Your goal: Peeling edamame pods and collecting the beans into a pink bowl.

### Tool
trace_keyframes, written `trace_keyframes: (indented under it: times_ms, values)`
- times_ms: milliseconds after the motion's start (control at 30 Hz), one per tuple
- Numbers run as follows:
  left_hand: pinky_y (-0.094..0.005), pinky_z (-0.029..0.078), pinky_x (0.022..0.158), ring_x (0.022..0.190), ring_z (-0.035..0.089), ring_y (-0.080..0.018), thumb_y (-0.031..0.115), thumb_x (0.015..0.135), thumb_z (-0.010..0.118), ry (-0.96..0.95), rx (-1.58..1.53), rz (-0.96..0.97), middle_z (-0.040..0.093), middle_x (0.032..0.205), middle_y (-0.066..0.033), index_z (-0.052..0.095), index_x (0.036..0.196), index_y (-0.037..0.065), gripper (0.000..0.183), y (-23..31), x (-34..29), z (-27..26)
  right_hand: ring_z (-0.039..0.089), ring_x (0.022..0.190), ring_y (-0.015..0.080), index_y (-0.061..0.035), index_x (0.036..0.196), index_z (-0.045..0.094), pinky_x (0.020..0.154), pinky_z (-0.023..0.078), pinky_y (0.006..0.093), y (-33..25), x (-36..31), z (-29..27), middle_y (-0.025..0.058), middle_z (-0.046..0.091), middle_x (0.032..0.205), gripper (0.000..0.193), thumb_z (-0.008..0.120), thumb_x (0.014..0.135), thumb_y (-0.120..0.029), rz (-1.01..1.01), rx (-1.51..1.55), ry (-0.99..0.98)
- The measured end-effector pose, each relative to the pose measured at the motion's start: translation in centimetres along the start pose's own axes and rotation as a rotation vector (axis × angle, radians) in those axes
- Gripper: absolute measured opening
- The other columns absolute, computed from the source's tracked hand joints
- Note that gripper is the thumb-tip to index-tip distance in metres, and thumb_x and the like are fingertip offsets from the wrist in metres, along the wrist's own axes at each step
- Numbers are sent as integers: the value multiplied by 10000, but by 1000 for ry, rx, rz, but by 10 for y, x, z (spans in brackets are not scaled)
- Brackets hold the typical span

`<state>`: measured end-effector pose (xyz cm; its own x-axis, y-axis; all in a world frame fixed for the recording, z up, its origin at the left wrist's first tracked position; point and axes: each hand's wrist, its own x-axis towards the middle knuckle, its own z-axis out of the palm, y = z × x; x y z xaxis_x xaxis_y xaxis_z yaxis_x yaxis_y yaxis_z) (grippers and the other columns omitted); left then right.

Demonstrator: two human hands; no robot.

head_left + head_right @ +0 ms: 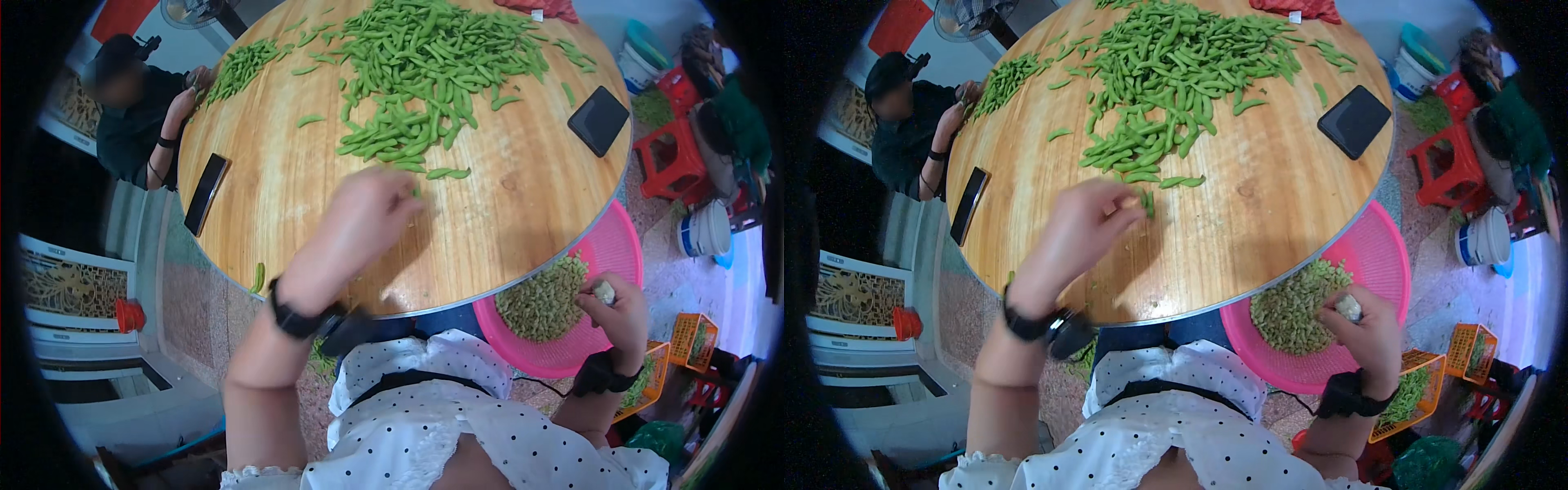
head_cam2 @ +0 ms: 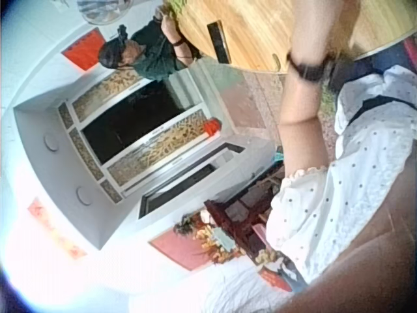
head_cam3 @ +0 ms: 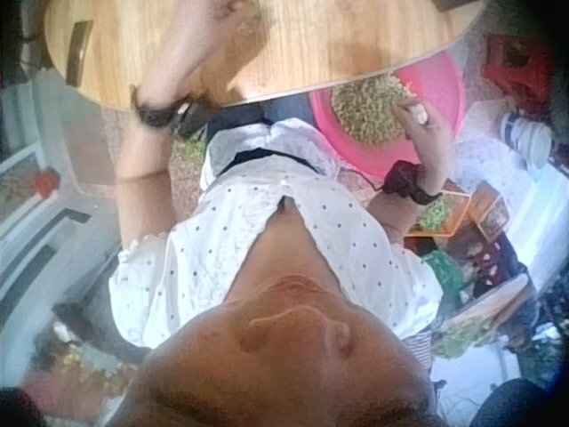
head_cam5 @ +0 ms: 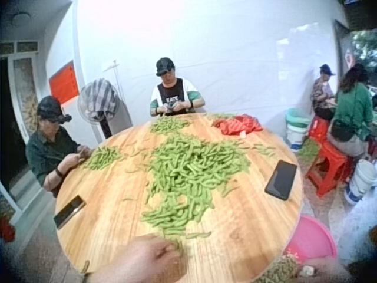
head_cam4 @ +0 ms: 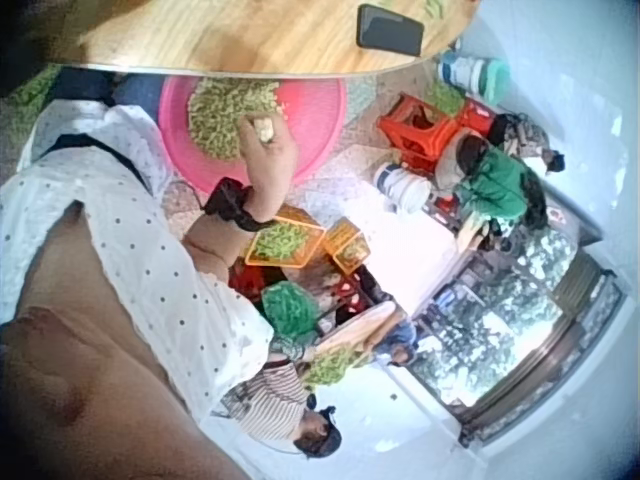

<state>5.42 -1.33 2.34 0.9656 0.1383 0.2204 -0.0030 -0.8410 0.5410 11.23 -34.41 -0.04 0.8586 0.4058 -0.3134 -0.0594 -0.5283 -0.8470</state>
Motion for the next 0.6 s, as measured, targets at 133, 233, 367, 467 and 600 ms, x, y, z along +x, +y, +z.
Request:
trace_keyframes:
  times_ms: [133, 233, 367, 467, 600]
  values:
    - [-344, 461, 581, 648, 588, -279, 67, 725, 587, -75, 295, 59, 580, 701, -172, 599, 832, -14, 135, -18, 54, 49, 477, 530, 34, -35, 784, 585, 450, 368, 190, -4, 3, 13, -27, 537, 632, 115, 667, 706, -18, -67, 167, 47]
    - [-339, 462, 564, 641, 594, -267, 57, 732, 573, -88, 213, -33, 579, 684, -165, 585, 816, -16, 112, -21, 58, 51, 485, 545, 36, -30, 784, 584, 458, 373, 188, -8, 4, 15, -30, 527, 630, 107, 662, 711, -25, -59, 213, 45]
    - [-266, 447, 511, 614, 598, -186, 63, 774, 565, -77, -513, -381, 601, 691, -108, 552, 847, 11, 90, -21, 28, 27, 488, 546, 38, -23, 804, 593, 469, 374, 179, -33, 18, 38, -22, 529, 638, 95, 644, 734, -62, -38, 379, -17]
    - [-195, 408, 477, 589, 580, -110, 65, 805, 566, -72, -1151, -525, 584, 692, -44, 523, 904, 29, 114, -11, 0, 20, 468, 523, 35, -18, 809, 591, 456, 351, 172, -54, 39, 81, -11, 531, 643, 119, 620, 769, -126, -91, 560, -206]
    - [-176, 378, 457, 555, 551, -88, 47, 825, 557, -21, -1572, -556, 569, 697, -29, 512, 930, 23, 117, -2, -30, 28, 406, 478, 27, -22, 789, 560, 420, 290, 174, -82, 59, 126, -8, 509, 623, 165, 586, 820, -182, -37, 729, -470]
